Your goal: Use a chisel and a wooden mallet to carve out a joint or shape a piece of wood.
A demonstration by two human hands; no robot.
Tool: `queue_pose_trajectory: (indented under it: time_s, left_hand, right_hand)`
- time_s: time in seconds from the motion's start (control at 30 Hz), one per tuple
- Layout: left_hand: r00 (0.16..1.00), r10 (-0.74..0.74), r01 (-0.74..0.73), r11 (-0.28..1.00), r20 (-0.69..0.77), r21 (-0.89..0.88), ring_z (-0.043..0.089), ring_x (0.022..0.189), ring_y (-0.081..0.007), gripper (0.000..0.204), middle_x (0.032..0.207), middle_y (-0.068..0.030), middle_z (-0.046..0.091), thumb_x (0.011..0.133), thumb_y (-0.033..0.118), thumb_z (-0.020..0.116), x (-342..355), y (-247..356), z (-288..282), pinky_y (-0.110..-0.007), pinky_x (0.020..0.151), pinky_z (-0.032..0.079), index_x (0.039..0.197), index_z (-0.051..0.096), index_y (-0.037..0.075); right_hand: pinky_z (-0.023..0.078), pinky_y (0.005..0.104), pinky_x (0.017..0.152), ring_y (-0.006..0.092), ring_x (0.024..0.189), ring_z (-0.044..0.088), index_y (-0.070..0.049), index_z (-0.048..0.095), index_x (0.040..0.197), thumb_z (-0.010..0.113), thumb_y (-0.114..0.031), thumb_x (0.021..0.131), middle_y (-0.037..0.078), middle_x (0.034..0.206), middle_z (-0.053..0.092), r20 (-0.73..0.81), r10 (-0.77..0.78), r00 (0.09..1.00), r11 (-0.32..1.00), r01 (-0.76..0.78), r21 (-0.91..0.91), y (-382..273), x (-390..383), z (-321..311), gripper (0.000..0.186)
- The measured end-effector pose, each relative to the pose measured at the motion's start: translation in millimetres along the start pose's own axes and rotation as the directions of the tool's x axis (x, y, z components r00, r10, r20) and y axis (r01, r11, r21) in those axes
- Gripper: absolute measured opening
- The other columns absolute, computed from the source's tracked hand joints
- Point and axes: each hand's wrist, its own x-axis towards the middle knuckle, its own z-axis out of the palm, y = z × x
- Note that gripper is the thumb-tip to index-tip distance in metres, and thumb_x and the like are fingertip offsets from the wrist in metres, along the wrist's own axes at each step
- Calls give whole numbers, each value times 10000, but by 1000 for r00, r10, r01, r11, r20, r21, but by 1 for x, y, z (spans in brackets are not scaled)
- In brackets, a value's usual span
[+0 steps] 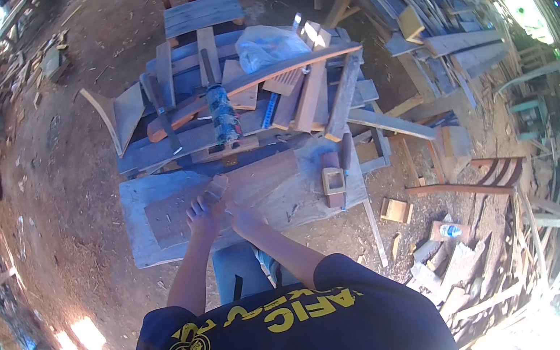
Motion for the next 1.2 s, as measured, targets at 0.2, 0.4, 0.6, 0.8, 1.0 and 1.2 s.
queue_pose_trajectory:
  time_s: [0.2,0.4,0.6,0.8,1.0,1.2]
  left_hand:
    - [999,33,-31,995,-22,99,407,1189,-389,775,1367,-195,333,758,166,636,0,0,-2,-515,937,424,1396,226,6]
    - [998,33,-29,997,-52,70,422,1173,-392,739,1349,-197,362,765,136,622,-4,0,-3,-522,945,408,1391,252,5]
    - [995,55,-45,990,-77,131,446,1133,-377,729,1317,-197,396,754,128,625,-6,1,-8,-514,973,362,1388,285,15]
    - [999,27,-21,990,-37,141,451,1117,-368,734,1305,-192,402,767,139,614,-6,2,-7,-501,961,371,1403,270,14]
    - [997,35,-25,989,-70,147,440,1122,-363,722,1290,-183,402,778,148,607,-6,2,-7,-499,976,361,1400,266,13]
    - [994,58,-42,986,-93,160,439,1121,-366,727,1294,-182,396,782,149,606,-7,0,-5,-501,984,357,1405,257,13]
  right_hand:
    - [508,513,671,415,773,637,-102,540,1149,544,-196,877,206,807,650,83,49,995,998,-52,36,12,-31,-8,287]
    - [506,513,669,414,777,638,-119,525,1162,539,-189,880,206,791,647,45,39,998,999,-40,16,2,-20,-8,291]
    - [508,507,686,410,788,639,-166,533,1202,538,-193,883,201,831,657,46,56,997,998,-57,12,16,-48,-18,320]
    - [501,513,687,412,782,636,-145,562,1122,543,-194,883,198,810,653,-19,-14,1000,999,14,-29,5,-3,0,244]
    - [497,519,642,420,755,629,-118,546,1064,551,-180,874,224,766,631,12,-14,1000,1000,14,4,11,-30,-3,200]
    - [489,538,604,435,710,621,-113,519,1068,548,-158,872,235,732,618,18,-12,1000,1000,12,-24,15,-19,2,203]
